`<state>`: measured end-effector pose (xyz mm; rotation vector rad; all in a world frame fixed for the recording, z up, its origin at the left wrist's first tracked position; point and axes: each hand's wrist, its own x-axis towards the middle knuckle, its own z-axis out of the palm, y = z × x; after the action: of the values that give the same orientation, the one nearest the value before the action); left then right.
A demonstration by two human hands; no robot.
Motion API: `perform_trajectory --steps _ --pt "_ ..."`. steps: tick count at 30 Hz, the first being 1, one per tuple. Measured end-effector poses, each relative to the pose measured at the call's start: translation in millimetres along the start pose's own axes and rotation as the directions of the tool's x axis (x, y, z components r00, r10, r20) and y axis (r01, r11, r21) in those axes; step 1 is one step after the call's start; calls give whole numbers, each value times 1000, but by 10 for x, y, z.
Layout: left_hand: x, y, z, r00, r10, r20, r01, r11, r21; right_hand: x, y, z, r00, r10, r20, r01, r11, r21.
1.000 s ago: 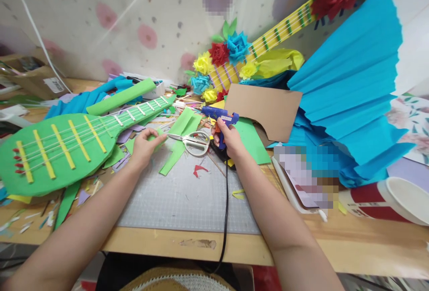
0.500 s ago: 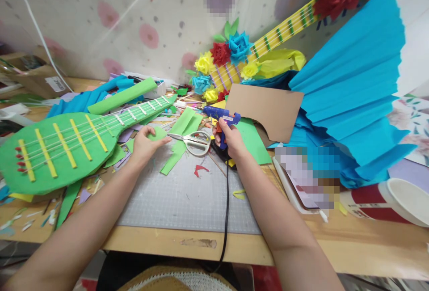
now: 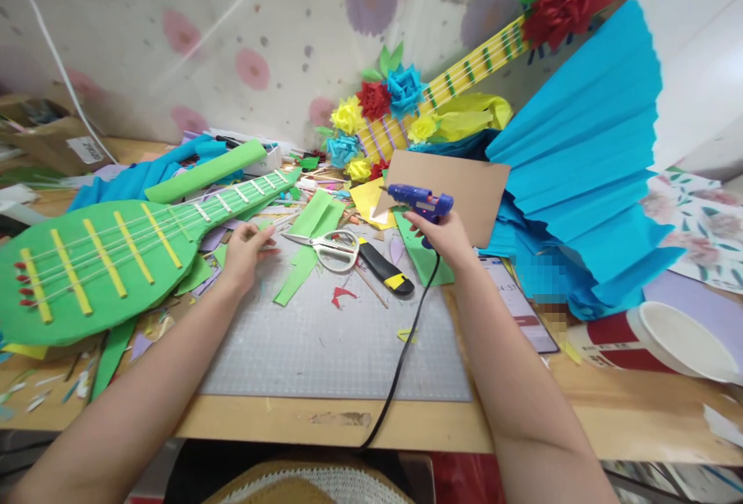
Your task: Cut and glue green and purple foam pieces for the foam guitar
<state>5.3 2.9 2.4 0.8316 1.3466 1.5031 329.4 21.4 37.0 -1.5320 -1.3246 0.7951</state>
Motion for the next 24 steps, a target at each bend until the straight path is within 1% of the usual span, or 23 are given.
perform_trajectory --steps 2,3,5,6,7,8,9,11,12,13,15,17,19,20,21,22,23,24 --pt "-14 61 -7 987 -136 88 147 980 -134 -20 127 15 998 59 11 -58 995 -85" --pt "-19 93 -19 966 -207 155 234 955 -182 -29 194 43 998 67 7 -66 992 -106" --pt "-24 148 -53 900 -312 305 388 891 -234 -45 311 120 999 28 26 -25 992 -125" --pt "-24 167 -69 866 -335 370 439 865 -243 -51 352 160 999 -2 37 7 991 -136" --pt "-23 178 -83 841 -341 419 467 850 -245 -56 378 196 998 -27 52 34 988 -148" --pt "-22 181 -91 826 -336 453 478 843 -246 -61 389 226 997 -39 61 49 985 -164" --pt "-21 175 -94 817 -334 471 483 842 -241 -67 388 247 997 -38 68 50 982 -184" --pt "-20 141 -81 809 -352 471 485 853 -195 -79 367 266 997 -14 71 30 971 -236" --pt "-23 117 -68 813 -367 452 479 863 -161 -83 358 266 997 -5 72 24 965 -263" --pt "-27 91 -51 826 -374 422 463 877 -129 -85 354 263 997 -3 75 25 958 -286" --pt "-42 46 -13 869 -356 342 404 911 -78 -82 369 251 996 -11 88 39 947 -320" --pt "-61 15 20 913 -309 266 330 943 -35 -71 401 239 995 -15 99 48 936 -349" --pt "-78 0 46 946 -256 200 257 966 20 -72 399 226 996 -60 67 82 915 -394" --pt "-83 -4 55 958 -230 174 225 973 49 -84 369 219 993 -116 23 115 900 -420" --pt "-86 -8 62 967 -203 154 194 979 70 -107 314 214 980 -192 -42 154 882 -446" --pt "-87 -12 67 974 -176 143 165 983 85 -140 233 213 953 -281 -113 198 860 -471" --pt "-88 -18 70 978 -155 141 142 985 93 -183 131 220 913 -362 -190 232 841 -489" --pt "-87 -25 73 979 -141 147 128 987 95 -234 14 243 875 -422 -238 265 828 -494"
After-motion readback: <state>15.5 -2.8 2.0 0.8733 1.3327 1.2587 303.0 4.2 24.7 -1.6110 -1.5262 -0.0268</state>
